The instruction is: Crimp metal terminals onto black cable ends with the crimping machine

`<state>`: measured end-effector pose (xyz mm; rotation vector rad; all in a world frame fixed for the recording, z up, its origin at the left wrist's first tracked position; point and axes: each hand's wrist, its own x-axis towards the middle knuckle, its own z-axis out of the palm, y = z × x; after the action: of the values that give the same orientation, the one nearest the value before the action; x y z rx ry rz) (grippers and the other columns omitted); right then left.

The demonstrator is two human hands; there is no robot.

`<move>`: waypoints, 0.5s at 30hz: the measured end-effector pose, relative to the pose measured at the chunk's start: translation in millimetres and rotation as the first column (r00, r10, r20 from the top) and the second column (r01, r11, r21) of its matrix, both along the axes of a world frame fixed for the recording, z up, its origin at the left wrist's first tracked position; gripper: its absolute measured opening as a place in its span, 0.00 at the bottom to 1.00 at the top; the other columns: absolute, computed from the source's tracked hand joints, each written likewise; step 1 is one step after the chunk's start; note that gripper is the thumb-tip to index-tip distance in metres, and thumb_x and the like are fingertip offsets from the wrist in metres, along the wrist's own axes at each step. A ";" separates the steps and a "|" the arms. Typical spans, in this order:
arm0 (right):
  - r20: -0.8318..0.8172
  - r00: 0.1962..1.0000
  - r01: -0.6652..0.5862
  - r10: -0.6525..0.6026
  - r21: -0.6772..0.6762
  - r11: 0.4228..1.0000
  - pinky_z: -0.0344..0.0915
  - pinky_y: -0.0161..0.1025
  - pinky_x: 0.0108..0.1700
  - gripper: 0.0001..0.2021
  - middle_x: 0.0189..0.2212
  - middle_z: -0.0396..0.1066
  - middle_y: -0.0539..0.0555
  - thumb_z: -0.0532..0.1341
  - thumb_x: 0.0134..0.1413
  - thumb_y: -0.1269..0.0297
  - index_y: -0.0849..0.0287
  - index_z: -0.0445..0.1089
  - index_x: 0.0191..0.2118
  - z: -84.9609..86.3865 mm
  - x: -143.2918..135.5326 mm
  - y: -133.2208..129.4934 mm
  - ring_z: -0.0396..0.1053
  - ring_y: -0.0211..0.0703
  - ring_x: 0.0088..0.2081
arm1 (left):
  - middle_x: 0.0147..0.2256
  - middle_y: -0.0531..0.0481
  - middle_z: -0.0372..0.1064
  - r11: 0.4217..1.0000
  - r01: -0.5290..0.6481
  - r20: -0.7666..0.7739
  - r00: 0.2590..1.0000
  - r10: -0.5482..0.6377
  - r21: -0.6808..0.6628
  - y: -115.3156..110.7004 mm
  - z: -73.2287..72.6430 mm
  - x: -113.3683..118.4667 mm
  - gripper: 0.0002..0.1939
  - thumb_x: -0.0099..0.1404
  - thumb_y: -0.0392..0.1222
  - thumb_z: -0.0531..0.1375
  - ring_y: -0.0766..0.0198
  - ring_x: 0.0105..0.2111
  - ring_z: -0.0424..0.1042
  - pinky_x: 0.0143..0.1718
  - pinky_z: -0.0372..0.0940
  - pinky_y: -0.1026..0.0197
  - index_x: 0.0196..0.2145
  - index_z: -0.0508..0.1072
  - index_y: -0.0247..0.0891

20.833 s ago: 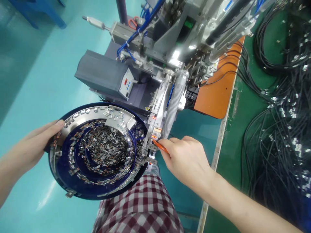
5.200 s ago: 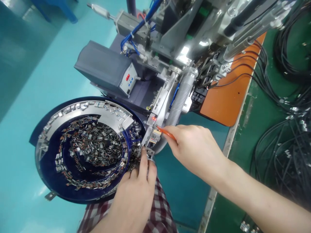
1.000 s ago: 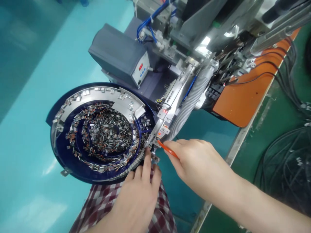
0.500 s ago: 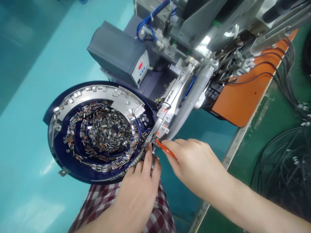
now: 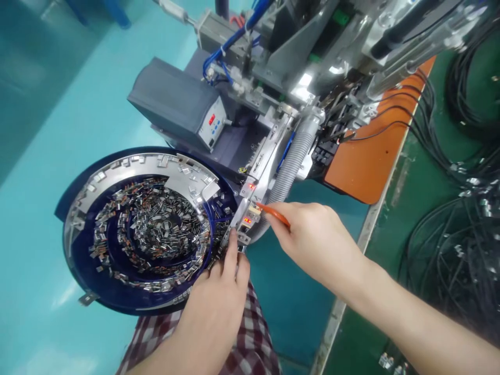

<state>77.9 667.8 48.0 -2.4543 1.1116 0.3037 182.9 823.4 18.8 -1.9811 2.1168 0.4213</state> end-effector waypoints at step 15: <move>0.056 0.994 -0.099 0.095 0.075 0.992 0.61 0.39 0.26 0.11 0.27 0.75 0.51 0.55 0.60 0.69 0.56 0.74 0.42 3.6 -4.5 10.9 0.72 0.47 0.27 | 0.60 0.23 0.52 1.000 0.013 -0.024 1.000 -0.013 -0.017 -1.3 -0.6 1.2 0.24 0.49 0.23 0.56 0.57 0.28 0.74 0.26 0.71 0.56 0.46 0.72 0.30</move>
<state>73.4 678.7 51.6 -2.4371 0.9429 0.3044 184.1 822.1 18.2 -1.9800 2.1533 0.4291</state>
